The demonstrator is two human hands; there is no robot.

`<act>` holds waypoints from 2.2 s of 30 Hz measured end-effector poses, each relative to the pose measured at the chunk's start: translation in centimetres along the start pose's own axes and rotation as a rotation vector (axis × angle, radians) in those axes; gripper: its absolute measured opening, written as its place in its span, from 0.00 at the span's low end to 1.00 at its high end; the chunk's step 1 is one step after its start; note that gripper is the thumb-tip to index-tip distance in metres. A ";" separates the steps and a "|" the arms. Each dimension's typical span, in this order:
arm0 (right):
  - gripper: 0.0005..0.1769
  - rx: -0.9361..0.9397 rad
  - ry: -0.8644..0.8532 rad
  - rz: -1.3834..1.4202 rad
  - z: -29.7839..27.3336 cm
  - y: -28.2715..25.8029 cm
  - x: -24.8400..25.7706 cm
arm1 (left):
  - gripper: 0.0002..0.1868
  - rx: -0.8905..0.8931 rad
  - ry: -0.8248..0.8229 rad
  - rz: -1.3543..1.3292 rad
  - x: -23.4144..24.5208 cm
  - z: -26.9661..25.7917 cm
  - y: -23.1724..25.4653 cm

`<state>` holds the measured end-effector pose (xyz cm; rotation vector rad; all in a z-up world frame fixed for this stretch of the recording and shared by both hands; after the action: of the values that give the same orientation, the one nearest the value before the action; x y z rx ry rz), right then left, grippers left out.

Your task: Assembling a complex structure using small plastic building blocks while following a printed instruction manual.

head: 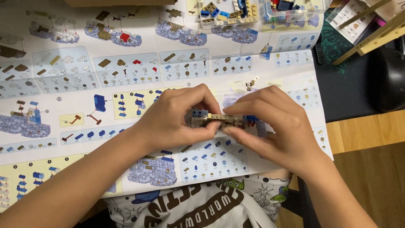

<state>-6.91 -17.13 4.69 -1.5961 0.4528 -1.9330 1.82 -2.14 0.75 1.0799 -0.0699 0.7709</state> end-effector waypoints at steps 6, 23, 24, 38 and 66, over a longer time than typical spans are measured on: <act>0.15 -0.167 0.097 0.098 -1.7 1.3 -0.7 | 0.09 -0.009 -0.037 0.079 -0.2 -0.2 -0.3; 0.04 0.271 0.108 -0.036 -0.8 1.3 -0.3 | 0.04 -0.045 -0.106 -0.108 0.0 1.6 -0.1; 0.03 0.303 0.111 -0.049 -0.8 1.3 -0.5 | 0.04 -0.060 -0.115 -0.116 -0.1 1.8 -0.1; 0.07 0.023 -0.013 0.133 -0.3 2.7 0.7 | 0.04 -0.055 -0.068 -0.027 -0.3 2.3 -0.9; 0.03 -0.117 0.001 0.333 1.6 5.0 1.1 | 0.09 -0.054 0.018 -0.024 0.2 3.2 -0.9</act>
<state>-4.35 -21.48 2.88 -1.4815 0.7916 -1.6807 3.47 -4.85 1.70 1.0203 -0.0617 0.7532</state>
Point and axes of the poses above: each hand's wrist, its own z-axis towards the middle knuckle, its own x-axis out of the back of the hand, y = z × x, the point moved 4 cm from there along z, towards the middle knuckle, and after that the axes turned 10 degrees about -x, right-handed, at the moved point
